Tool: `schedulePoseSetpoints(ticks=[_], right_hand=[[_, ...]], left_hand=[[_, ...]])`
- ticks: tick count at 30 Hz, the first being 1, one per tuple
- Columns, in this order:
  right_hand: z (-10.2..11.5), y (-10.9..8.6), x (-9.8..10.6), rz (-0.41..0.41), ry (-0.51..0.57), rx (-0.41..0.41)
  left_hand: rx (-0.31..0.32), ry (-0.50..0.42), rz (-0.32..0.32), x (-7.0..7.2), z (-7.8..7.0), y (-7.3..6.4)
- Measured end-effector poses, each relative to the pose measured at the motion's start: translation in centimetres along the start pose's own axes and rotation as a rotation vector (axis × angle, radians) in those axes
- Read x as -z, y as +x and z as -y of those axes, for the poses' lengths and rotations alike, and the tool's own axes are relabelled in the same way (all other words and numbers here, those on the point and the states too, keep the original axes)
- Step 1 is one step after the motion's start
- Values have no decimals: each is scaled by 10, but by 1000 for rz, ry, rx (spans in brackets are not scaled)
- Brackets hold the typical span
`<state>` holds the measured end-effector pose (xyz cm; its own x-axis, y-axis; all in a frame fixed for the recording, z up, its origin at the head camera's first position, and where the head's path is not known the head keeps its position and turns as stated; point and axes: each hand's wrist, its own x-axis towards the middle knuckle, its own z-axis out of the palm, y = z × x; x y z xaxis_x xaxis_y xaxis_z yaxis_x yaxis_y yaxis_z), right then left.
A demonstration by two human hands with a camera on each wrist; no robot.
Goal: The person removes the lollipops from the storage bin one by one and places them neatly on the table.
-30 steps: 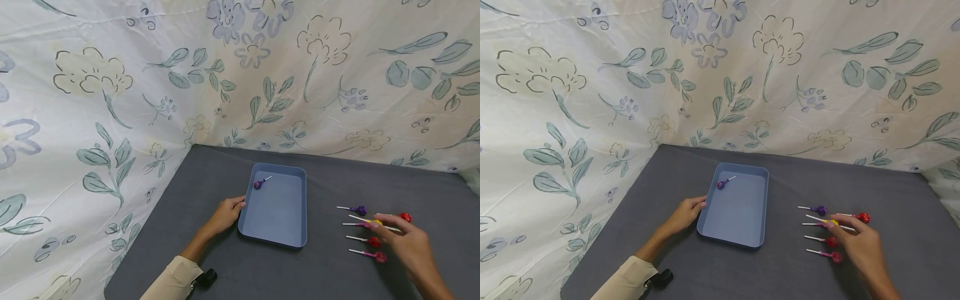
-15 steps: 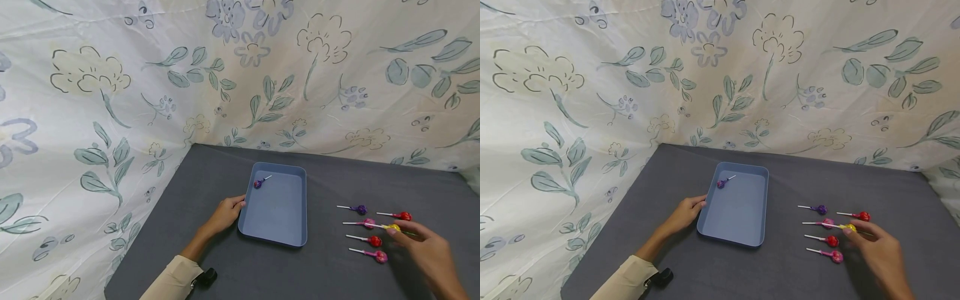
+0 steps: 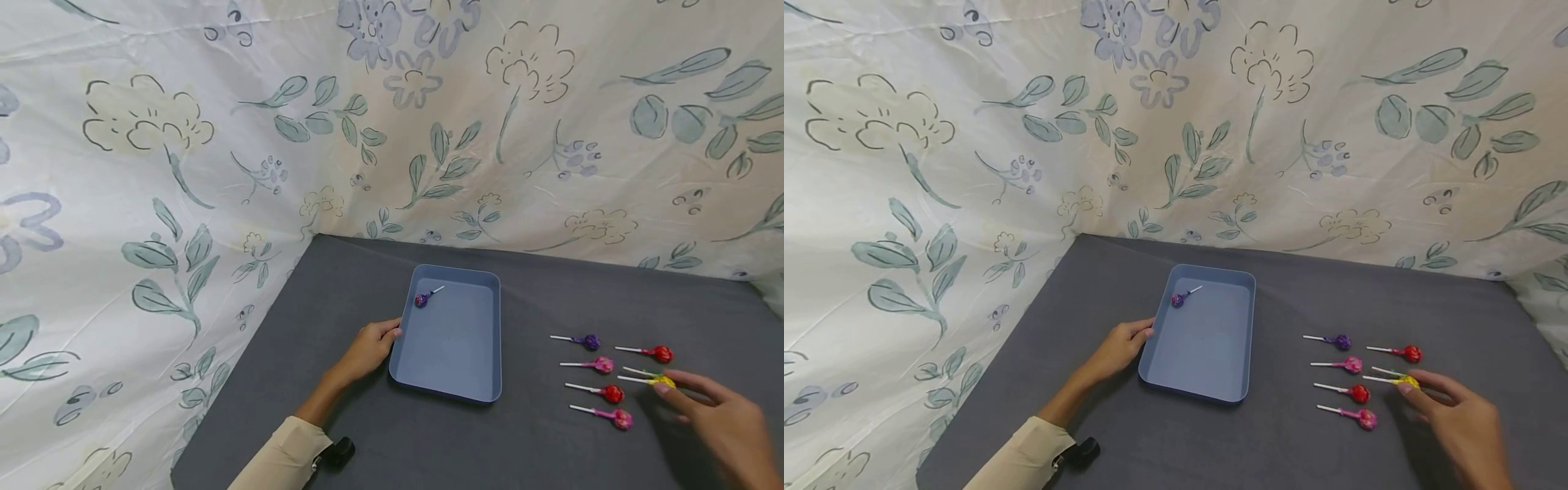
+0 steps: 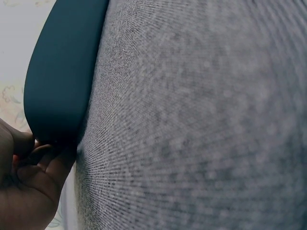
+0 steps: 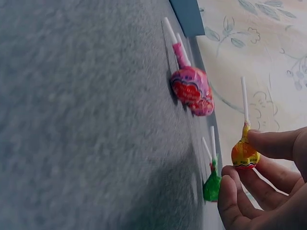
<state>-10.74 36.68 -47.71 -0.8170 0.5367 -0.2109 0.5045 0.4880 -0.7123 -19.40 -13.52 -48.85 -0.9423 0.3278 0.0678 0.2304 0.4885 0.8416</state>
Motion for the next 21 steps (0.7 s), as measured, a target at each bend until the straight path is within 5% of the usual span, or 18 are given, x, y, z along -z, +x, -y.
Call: schedulePoseSetpoints(ticks=[8,21], right_hand=[[-18,7,4,16,-46,-35],[-66,46,-3,2,-83,-32]], left_hand=[[9,-8,9,-1,1,0],[-6,-6,-4,0,3,0]])
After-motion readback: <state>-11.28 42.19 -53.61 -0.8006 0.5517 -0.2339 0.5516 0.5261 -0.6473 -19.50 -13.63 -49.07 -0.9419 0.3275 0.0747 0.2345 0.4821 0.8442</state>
